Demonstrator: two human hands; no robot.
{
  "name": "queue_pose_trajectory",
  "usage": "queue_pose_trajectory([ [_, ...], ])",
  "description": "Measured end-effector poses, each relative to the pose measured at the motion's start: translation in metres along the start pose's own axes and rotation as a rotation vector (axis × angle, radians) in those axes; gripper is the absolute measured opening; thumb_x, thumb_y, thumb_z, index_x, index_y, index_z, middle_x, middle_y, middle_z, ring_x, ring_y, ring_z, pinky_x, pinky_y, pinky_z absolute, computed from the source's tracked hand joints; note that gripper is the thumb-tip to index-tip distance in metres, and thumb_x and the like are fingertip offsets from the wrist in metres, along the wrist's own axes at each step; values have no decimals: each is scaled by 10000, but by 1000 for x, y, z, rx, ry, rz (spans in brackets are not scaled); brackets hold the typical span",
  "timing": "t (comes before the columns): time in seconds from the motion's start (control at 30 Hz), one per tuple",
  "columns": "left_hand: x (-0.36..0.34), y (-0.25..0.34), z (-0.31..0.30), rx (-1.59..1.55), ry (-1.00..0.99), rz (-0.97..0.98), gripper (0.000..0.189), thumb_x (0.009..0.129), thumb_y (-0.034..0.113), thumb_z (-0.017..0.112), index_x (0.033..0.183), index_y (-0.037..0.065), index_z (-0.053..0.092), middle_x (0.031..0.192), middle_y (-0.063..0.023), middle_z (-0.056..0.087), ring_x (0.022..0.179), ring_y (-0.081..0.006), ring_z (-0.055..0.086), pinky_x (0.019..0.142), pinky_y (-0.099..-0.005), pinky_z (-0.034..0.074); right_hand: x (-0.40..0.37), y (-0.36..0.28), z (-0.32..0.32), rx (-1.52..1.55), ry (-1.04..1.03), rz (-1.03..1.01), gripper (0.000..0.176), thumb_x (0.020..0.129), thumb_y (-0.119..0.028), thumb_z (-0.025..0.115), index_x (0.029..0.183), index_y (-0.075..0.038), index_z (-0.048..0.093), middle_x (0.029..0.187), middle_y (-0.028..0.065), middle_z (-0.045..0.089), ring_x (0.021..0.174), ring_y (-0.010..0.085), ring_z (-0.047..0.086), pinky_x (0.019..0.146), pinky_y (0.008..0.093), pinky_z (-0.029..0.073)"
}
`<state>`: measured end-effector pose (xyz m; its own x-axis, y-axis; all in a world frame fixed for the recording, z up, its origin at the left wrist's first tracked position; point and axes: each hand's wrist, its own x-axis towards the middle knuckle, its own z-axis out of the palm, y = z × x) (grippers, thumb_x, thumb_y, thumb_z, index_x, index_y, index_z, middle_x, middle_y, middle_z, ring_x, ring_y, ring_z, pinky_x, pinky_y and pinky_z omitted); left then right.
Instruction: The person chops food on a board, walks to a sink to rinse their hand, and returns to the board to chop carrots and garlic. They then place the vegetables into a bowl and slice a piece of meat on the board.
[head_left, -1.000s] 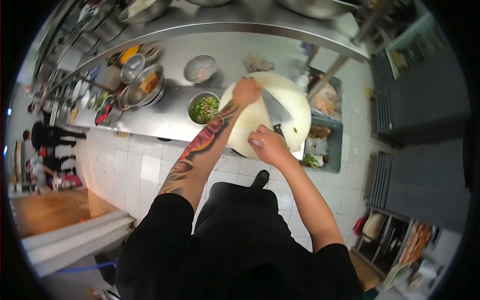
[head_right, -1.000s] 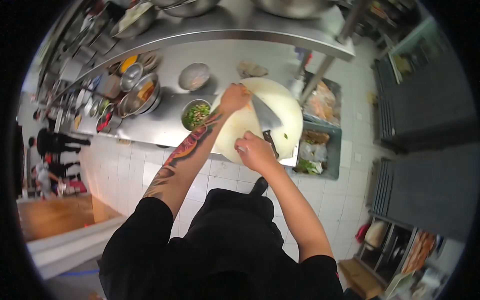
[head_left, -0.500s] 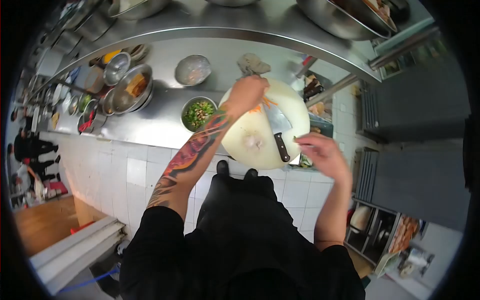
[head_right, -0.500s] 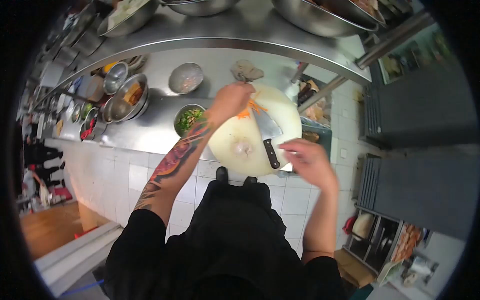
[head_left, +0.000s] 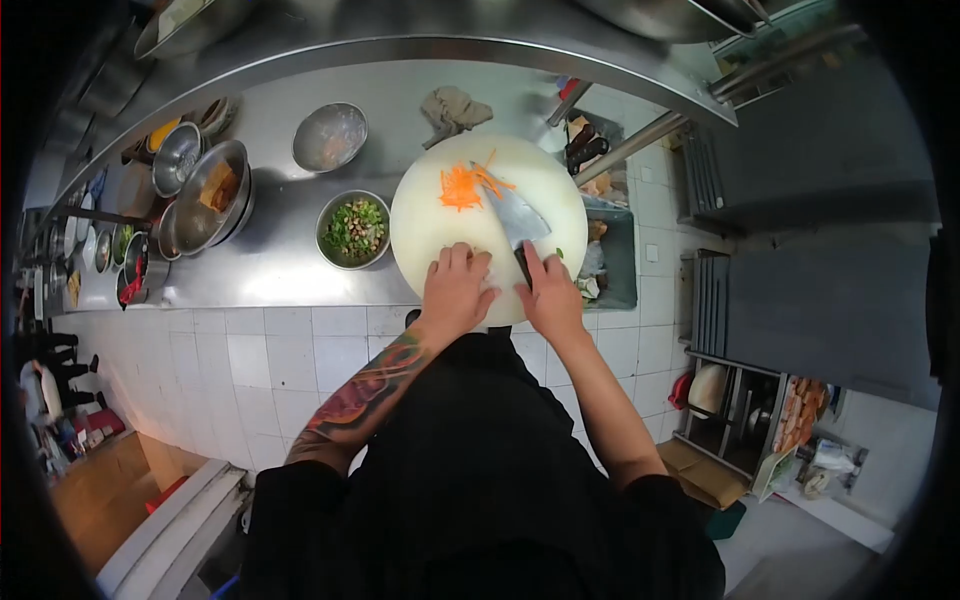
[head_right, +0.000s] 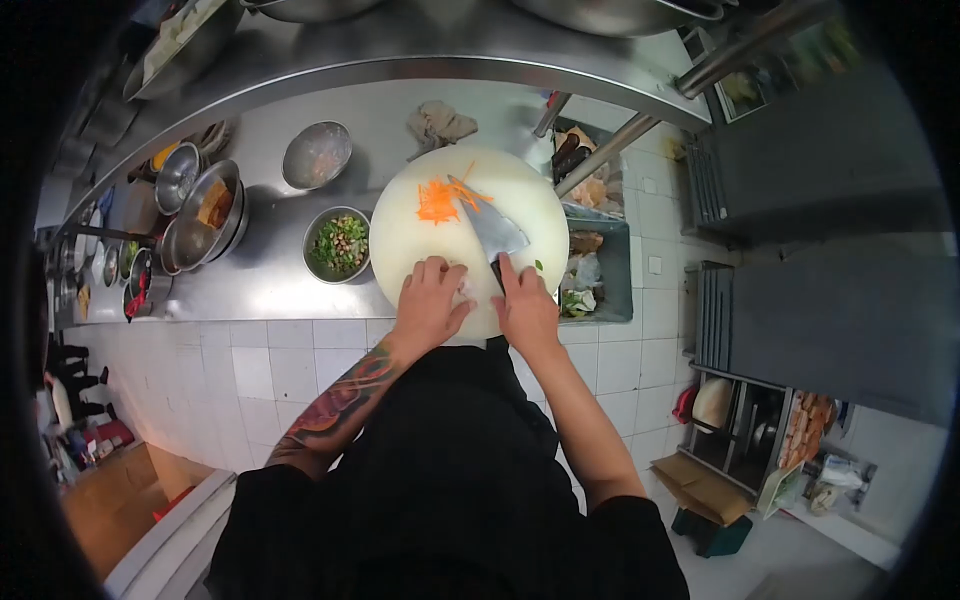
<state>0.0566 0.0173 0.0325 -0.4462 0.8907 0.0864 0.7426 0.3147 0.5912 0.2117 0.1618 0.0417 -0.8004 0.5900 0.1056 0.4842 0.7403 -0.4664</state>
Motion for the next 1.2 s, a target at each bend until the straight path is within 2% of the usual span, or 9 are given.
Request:
queue_pose_trajectory([
  [0.07, 7, -2, 13, 17, 86, -12, 352, 829, 160, 805, 1136, 70, 660, 1180, -166, 586, 1114, -384, 589, 953, -500, 504, 17, 3, -7, -58, -231, 48, 640, 879, -176, 752, 1485, -102, 558, 1072, 199, 605, 943, 413, 680, 812, 517, 573],
  [0.23, 0, -10, 8, -200, 168, -81, 246, 836, 28, 729, 1075, 72, 687, 1104, -138, 631, 1054, -374, 634, 906, -454, 537, 34, -10, -83, -61, -275, -9, 489, 849, -159, 671, 1323, -41, 664, 963, 233, 654, 829, 446, 702, 795, 526, 577],
  [0.5, -8, 6, 15, -96, 167, -197, 341, 857, 63, 754, 1195, 75, 706, 1206, -149, 637, 1127, -383, 618, 964, -455, 531, 59, 30, -175, 275, -353, -98, 372, 945, -177, 682, 1277, -10, 658, 943, 233, 743, 888, 430, 722, 788, 473, 567],
  [0.7, -6, 35, 24, 37, 267, -269, 507, 845, 119, 794, 1316, 28, 629, 1276, -189, 617, 1201, -400, 576, 1046, -481, 479, 12, 106, -118, 366, -490, -62, 338, 948, -162, 705, 1259, -37, 664, 947, 210, 737, 890, 432, 713, 799, 460, 564],
  [0.8, 1, 25, 37, 83, 235, -221, 591, 812, 108, 804, 1350, 2, 584, 1311, -187, 590, 1200, -412, 558, 1012, -502, 481, 4, 91, -110, 370, -472, -120, 351, 951, -153, 700, 1281, -44, 655, 1041, 220, 733, 961, 430, 711, 834, 466, 563],
  [0.87, 2, 15, 38, -97, 314, -118, 532, 819, 64, 774, 1320, 22, 601, 1277, -185, 599, 1188, -403, 568, 998, -492, 494, 4, 79, -109, 258, -373, -277, 370, 957, -151, 683, 1310, -56, 627, 1058, 213, 737, 930, 434, 715, 810, 502, 566],
  [1.07, -31, -2, 13, -58, 254, -255, 318, 875, 0, 717, 1192, 16, 703, 1073, -187, 681, 1009, -374, 673, 902, -447, 572, 20, 54, -115, -32, -554, -183, 378, 961, -159, 669, 1323, -89, 590, 969, 204, 747, 857, 440, 715, 750, 557, 556],
  [1.1, -29, -7, 14, -204, 289, -322, 238, 906, -4, 716, 1144, 14, 726, 982, -143, 694, 875, -304, 702, 788, -393, 604, 20, 53, -115, -39, -558, -184, 378, 961, -159, 669, 1323, -89, 590, 969, 204, 747, 857, 440, 715, 750, 557, 556],
  [1.2, -19, -15, 15, -554, 366, -443, 202, 938, 18, 723, 1140, 9, 719, 927, -109, 693, 846, -234, 703, 759, -355, 606, 21, 59, -119, -5, -522, -161, 391, 961, -153, 668, 1339, -99, 582, 948, 211, 747, 859, 451, 712, 755, 561, 552],
])
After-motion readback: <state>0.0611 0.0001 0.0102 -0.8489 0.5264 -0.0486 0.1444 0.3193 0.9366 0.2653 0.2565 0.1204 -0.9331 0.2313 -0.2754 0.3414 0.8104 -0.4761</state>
